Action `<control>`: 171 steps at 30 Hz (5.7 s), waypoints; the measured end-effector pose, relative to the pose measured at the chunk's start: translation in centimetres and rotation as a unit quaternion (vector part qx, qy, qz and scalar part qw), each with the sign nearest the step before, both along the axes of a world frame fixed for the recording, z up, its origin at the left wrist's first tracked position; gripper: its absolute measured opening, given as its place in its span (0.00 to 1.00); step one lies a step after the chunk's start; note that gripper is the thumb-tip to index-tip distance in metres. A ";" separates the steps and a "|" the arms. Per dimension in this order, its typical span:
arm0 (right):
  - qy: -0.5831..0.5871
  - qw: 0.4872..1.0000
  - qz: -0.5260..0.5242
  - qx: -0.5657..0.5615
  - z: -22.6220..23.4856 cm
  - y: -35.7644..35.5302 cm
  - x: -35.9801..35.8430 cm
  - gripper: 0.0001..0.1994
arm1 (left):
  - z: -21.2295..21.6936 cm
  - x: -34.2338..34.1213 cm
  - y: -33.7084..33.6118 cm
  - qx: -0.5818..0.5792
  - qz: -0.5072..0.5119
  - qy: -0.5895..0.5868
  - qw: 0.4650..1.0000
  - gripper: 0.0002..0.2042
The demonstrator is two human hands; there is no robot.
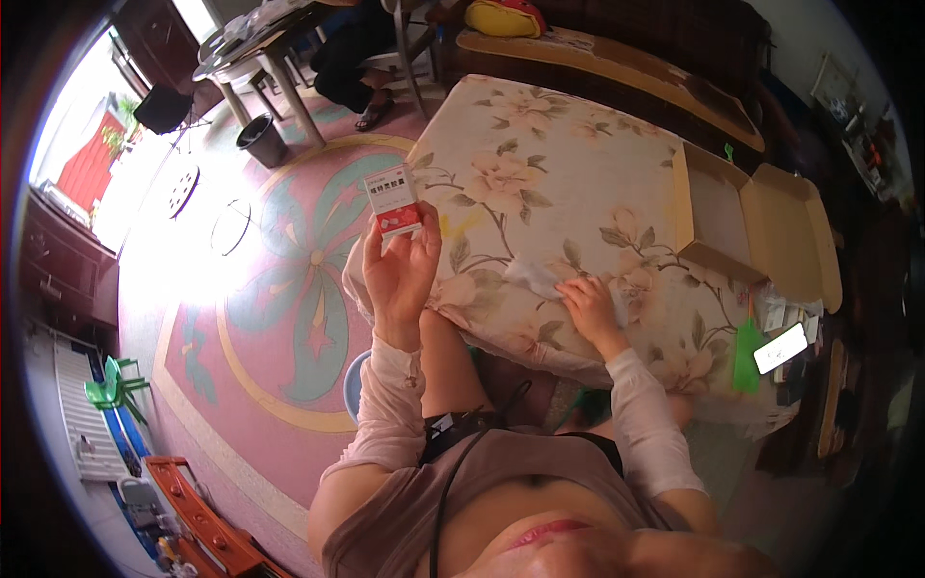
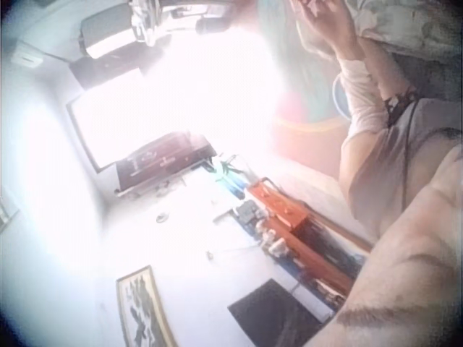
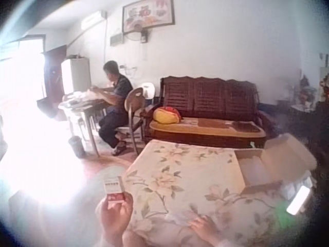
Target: Folding a white cloth or garment on a table.
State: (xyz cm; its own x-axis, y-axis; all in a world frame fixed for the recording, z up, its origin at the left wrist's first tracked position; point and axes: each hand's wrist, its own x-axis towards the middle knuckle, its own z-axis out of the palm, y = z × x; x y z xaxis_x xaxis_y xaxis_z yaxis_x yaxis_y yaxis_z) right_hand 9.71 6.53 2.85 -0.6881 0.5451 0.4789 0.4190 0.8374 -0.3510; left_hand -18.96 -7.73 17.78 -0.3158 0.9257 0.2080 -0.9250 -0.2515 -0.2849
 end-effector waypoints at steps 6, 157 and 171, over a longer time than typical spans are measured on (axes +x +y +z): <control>0.003 1.000 0.009 0.006 0.3 -1.6 4.5 0.13 | 0.0 1.0 -3.1 -0.011 0.073 0.039 0.996 0.21; 0.256 0.818 0.156 -0.492 16.6 -9.1 -5.4 0.20 | -3.0 9.8 -4.5 -0.077 0.676 0.715 0.160 0.28; 0.146 0.958 0.138 -0.205 16.2 -7.1 -6.2 0.22 | 0.8 9.5 -9.4 -0.232 0.016 0.520 0.822 0.49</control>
State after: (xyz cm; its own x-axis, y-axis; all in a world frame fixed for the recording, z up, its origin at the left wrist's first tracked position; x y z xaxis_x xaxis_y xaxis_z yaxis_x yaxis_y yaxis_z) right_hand 3.52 -0.59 19.04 -0.7017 0.5458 0.4579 0.0354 0.6687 -0.7427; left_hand -9.51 -17.09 18.56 -0.2165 0.9762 0.0082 -0.5987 -0.1394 0.7887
